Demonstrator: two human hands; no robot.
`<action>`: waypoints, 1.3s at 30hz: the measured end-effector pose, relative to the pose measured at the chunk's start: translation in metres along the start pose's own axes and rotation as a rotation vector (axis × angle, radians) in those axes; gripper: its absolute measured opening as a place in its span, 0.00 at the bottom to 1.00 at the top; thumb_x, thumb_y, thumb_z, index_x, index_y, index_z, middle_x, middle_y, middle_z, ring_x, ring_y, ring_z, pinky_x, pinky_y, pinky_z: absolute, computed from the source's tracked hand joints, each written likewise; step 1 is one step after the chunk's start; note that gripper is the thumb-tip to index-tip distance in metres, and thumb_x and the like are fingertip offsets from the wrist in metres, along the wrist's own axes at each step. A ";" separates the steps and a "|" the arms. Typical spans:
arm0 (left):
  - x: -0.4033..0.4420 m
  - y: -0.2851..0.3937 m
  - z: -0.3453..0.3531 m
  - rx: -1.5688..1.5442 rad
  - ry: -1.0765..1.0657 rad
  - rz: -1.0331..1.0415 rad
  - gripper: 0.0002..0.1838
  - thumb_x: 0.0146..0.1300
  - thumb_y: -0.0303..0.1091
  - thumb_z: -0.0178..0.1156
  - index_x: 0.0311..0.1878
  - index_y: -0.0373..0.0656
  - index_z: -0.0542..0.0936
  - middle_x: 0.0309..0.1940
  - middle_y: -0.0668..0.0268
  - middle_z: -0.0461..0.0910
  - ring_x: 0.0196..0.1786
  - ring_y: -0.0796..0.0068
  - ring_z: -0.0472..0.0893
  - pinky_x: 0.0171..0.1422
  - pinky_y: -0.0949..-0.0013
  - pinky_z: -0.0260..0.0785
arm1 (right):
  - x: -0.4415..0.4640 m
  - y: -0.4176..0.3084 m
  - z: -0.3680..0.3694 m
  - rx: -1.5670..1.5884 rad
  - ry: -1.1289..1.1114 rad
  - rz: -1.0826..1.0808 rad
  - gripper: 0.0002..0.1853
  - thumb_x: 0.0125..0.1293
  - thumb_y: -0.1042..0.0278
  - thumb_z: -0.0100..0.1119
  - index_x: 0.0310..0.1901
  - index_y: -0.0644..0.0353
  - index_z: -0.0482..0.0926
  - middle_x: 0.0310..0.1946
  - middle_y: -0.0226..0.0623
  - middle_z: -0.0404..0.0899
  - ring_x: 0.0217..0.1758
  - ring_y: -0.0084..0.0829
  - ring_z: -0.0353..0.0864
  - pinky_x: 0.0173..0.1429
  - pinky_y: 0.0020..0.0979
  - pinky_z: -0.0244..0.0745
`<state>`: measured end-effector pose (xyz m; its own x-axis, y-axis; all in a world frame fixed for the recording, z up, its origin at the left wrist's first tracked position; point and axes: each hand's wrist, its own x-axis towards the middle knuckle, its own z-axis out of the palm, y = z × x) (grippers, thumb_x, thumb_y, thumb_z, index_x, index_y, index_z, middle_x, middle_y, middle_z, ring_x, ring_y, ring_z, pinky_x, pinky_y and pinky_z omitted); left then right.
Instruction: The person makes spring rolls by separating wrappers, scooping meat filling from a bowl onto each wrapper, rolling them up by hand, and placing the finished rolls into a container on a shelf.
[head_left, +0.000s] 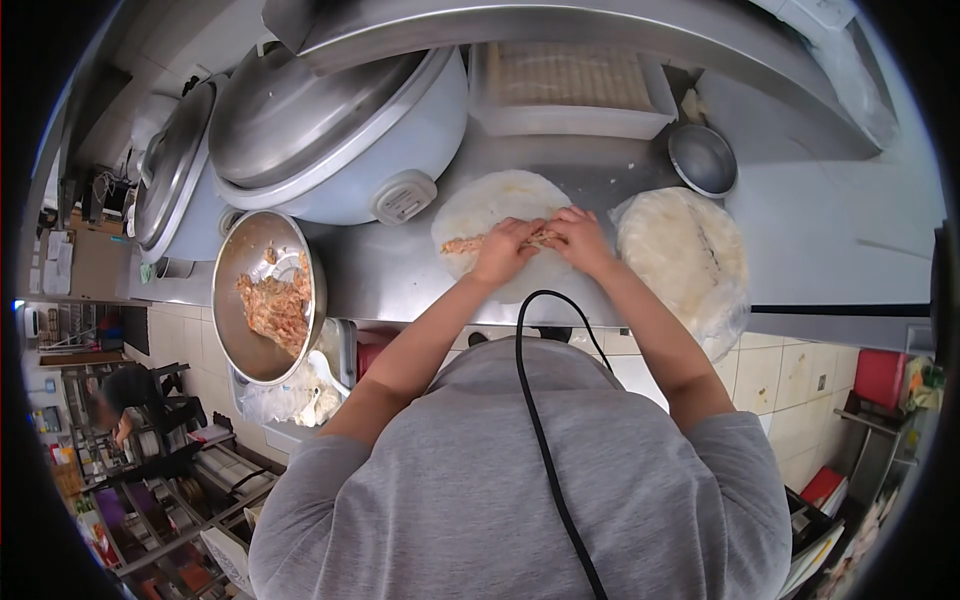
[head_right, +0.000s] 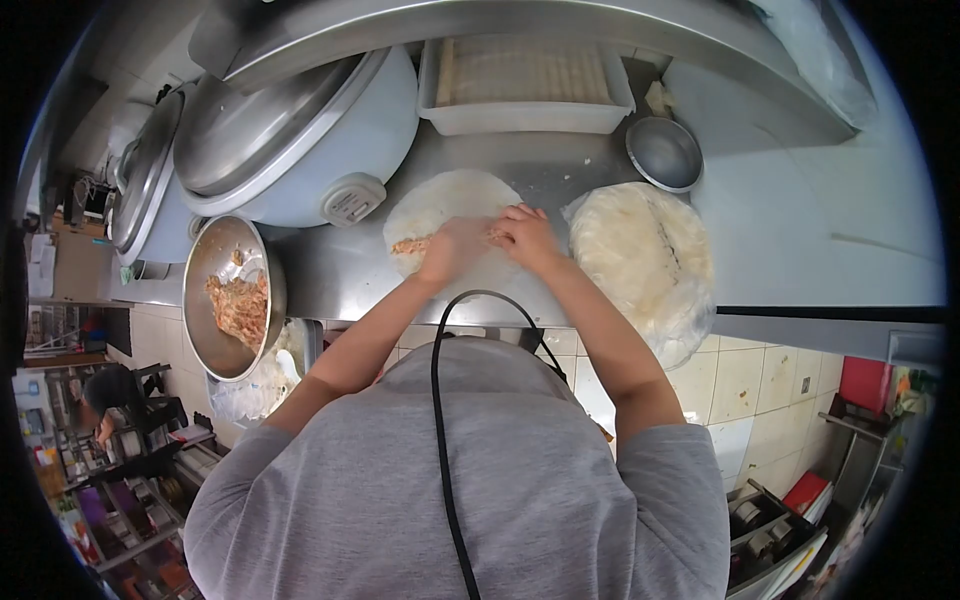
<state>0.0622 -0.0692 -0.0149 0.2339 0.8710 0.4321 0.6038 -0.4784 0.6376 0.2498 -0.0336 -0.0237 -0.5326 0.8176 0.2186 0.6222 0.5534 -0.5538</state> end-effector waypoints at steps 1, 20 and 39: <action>-0.002 0.000 0.000 0.052 -0.015 0.015 0.20 0.46 0.27 0.66 0.46 0.43 0.80 0.34 0.59 0.80 0.41 0.60 0.78 0.46 0.60 0.71 | -0.001 -0.001 -0.005 0.021 0.026 0.002 0.12 0.50 0.63 0.63 0.38 0.48 0.82 0.41 0.26 0.76 0.52 0.30 0.70 0.54 0.37 0.61; -0.040 -0.049 -0.095 -0.137 -0.043 -0.595 0.15 0.56 0.41 0.65 0.36 0.36 0.83 0.33 0.59 0.82 0.39 0.67 0.76 0.48 0.68 0.67 | 0.042 -0.021 0.005 0.339 0.079 0.185 0.07 0.59 0.65 0.56 0.35 0.58 0.74 0.34 0.40 0.77 0.38 0.39 0.76 0.41 0.38 0.71; -0.030 -0.013 -0.037 0.281 0.048 0.026 0.13 0.47 0.30 0.65 0.38 0.40 0.81 0.37 0.62 0.79 0.43 0.60 0.76 0.48 0.60 0.70 | 0.041 -0.031 0.029 -0.252 0.090 -0.177 0.11 0.51 0.65 0.64 0.36 0.56 0.78 0.34 0.34 0.77 0.44 0.37 0.75 0.48 0.34 0.71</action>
<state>0.0191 -0.0937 -0.0127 0.2196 0.8495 0.4797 0.7875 -0.4446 0.4269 0.1923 -0.0214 -0.0207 -0.5995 0.7096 0.3702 0.6526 0.7012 -0.2872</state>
